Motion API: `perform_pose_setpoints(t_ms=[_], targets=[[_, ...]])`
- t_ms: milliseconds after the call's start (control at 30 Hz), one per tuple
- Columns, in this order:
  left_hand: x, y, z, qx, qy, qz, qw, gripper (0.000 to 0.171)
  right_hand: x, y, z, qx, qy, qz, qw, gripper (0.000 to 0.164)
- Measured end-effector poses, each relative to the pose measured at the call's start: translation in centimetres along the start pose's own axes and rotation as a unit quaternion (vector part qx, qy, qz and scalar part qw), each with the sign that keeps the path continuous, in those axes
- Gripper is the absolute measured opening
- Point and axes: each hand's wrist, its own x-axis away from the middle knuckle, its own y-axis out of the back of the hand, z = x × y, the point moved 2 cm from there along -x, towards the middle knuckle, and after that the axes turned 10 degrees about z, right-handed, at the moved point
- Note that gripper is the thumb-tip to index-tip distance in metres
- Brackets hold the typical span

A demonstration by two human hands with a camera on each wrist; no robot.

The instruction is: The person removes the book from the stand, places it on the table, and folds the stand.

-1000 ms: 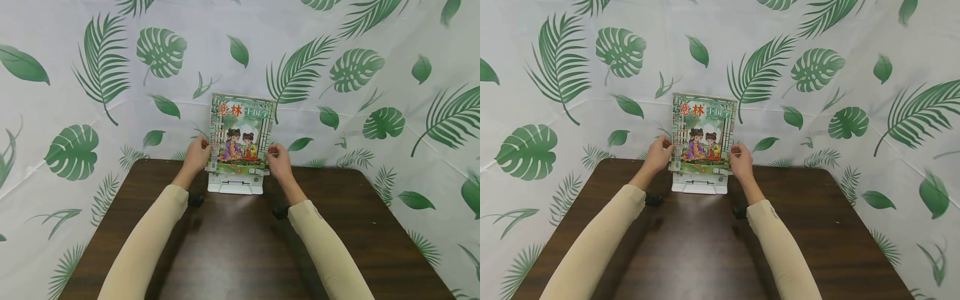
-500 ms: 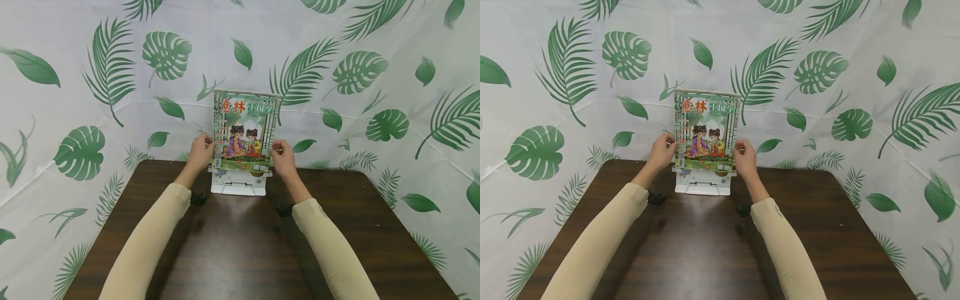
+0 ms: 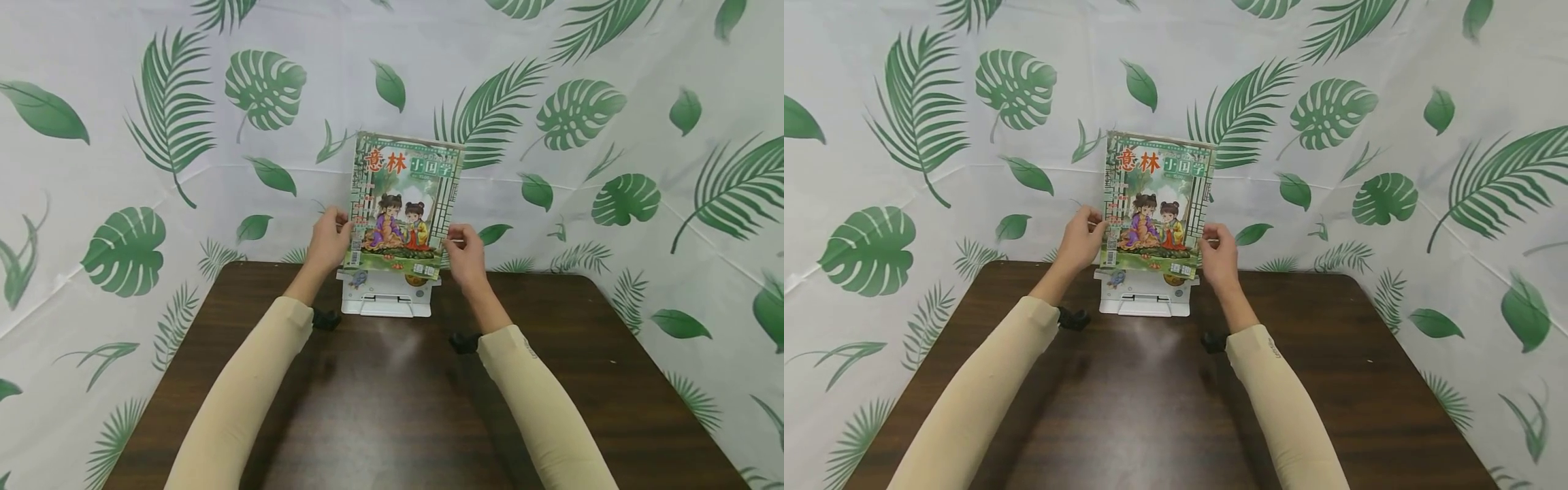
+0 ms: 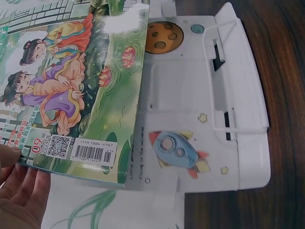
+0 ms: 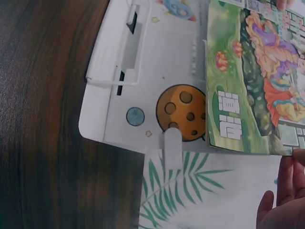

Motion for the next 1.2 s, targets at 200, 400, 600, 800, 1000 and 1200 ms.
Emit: perform_pose_setpoints(t_ms=[200,400,600,800,1000,1200], targets=[[0.1,-0.7,-0.8,0.001,-0.019,0.024,0.9995,0.023,0.4,1.2,-0.4,-0.023,0.008,-0.013,1.000,0.032],[-0.2,-1.8,-1.8,0.004,-0.038,0.047,0.9981,0.022,1.1,2.3,-1.4,-0.043,-0.011,-0.036,0.998,0.034],[-0.1,-3.5,-3.2,0.027,-0.039,0.061,0.9970,0.023,2.1,4.1,-2.1,-0.063,-0.039,-0.053,0.996,0.036],[-0.4,-5.4,-5.0,0.046,-0.053,0.066,0.9953,0.024,2.7,6.2,-2.5,-0.079,-0.060,-0.088,0.991,0.036],[-0.4,-7.0,-6.5,0.068,-0.059,0.066,0.9938,0.028,3.6,7.7,-2.8,-0.084,-0.081,-0.106,0.987,0.033],[-0.5,-9.1,-7.5,0.082,-0.056,0.073,0.9924,0.031,4.7,8.9,-3.4,-0.065,-0.090,-0.125,0.986,0.036]])
